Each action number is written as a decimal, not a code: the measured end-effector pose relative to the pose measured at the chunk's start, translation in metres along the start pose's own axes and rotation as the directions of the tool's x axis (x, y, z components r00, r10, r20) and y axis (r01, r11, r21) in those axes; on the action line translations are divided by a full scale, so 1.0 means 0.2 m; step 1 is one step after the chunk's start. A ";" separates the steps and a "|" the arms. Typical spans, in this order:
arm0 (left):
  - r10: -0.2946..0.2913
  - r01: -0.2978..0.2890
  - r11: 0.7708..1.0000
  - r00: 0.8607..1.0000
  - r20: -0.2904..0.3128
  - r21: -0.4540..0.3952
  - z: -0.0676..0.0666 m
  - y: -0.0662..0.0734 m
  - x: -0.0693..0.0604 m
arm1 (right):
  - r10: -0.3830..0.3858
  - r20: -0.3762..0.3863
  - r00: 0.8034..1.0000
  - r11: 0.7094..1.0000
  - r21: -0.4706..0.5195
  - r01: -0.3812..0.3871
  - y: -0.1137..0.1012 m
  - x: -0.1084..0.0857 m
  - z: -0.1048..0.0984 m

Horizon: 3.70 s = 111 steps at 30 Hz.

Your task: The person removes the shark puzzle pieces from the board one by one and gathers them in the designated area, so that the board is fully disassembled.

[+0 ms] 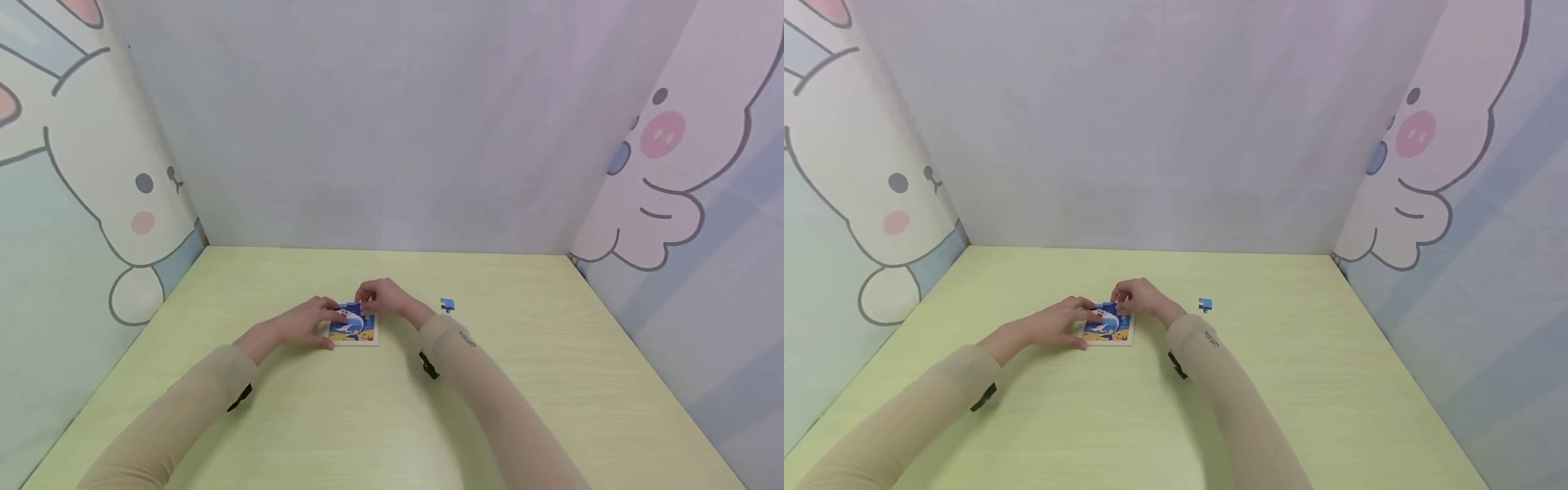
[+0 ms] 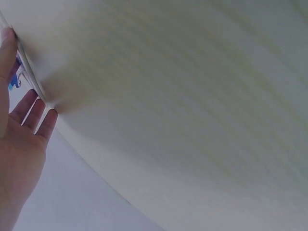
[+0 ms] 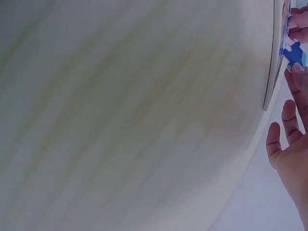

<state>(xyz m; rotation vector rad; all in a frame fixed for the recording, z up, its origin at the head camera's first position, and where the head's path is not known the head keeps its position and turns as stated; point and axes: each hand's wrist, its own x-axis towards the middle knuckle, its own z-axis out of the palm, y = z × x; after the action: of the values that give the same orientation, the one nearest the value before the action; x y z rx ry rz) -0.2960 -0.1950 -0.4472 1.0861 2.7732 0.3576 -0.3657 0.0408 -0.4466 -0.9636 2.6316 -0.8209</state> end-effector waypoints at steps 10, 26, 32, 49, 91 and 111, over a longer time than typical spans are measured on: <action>-0.010 0.010 1.000 1.000 0.013 0.001 -0.01 0.03 0.00 | 0.030 -0.044 0.999 0.998 0.047 -0.028 0.01 -0.01 -0.02; -0.015 0.015 1.000 1.000 0.002 0.007 0.01 0.01 0.00 | -0.046 0.001 0.999 0.999 0.024 0.046 0.08 -0.13 -0.19; -0.010 0.010 1.000 1.000 -0.006 -0.001 0.01 0.01 0.00 | -0.038 0.007 0.999 0.999 0.007 0.038 0.14 -0.19 -0.27; -0.003 0.004 1.000 1.000 -0.029 0.020 0.02 0.01 -0.01 | 0.061 -0.008 0.998 0.998 -0.005 -0.061 0.37 -0.38 -0.39; -0.097 0.096 0.992 0.995 -0.003 -0.077 0.00 -0.03 -0.09 | 0.030 -0.086 0.996 0.996 -0.081 -0.037 0.33 -0.40 -0.40; -0.188 0.181 0.979 0.979 -0.078 -0.089 0.00 -0.07 -0.05 | -0.023 -0.087 0.996 0.997 -0.072 0.017 0.02 -0.25 -0.28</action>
<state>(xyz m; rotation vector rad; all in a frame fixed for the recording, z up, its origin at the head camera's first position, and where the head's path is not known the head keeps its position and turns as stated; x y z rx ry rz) -0.2978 -0.2108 -0.4500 0.8046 2.8769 0.4999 -0.3498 0.0995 -0.4027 -0.9954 2.7478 -0.7966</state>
